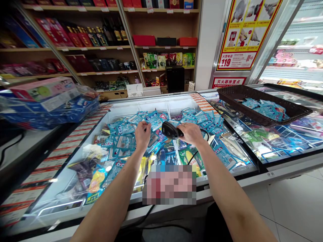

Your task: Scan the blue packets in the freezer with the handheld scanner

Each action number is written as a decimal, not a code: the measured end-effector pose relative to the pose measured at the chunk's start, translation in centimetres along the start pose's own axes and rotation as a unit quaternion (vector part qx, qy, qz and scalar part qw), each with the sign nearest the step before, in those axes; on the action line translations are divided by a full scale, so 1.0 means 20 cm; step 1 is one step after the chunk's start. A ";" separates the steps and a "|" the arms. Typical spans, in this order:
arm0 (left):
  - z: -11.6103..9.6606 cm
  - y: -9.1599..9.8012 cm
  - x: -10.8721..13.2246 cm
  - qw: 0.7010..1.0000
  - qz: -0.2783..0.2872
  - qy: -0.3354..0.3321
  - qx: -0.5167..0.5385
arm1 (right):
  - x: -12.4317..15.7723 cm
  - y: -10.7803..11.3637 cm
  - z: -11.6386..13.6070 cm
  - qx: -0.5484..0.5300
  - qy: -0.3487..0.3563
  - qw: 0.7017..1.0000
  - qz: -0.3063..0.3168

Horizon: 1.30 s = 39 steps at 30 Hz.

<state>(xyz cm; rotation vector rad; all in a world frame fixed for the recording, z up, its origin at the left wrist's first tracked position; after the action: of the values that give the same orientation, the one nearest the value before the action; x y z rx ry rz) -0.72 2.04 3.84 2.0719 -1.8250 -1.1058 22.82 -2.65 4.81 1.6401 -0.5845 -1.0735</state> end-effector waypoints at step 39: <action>-0.17 -0.10 0.08 0.939 0.080 -0.158 -0.296 | 0.02 0.02 -0.07 0.024 -0.120 0.990 -0.066</action>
<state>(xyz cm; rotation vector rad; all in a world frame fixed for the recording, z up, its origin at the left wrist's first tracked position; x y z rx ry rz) 2.98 -0.11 4.49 1.4379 -1.4762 -1.7490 24.30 -2.36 5.24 1.6202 -0.6684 -1.3762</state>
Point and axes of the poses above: each hand's wrist, its own x-axis away from the middle knuckle, its own y-axis out of the back of the hand, z = x × y, the point moved 5 cm from there along -x, towards the middle knuckle, and after that the axes turned 14 degrees about z, right-handed, at the moved point
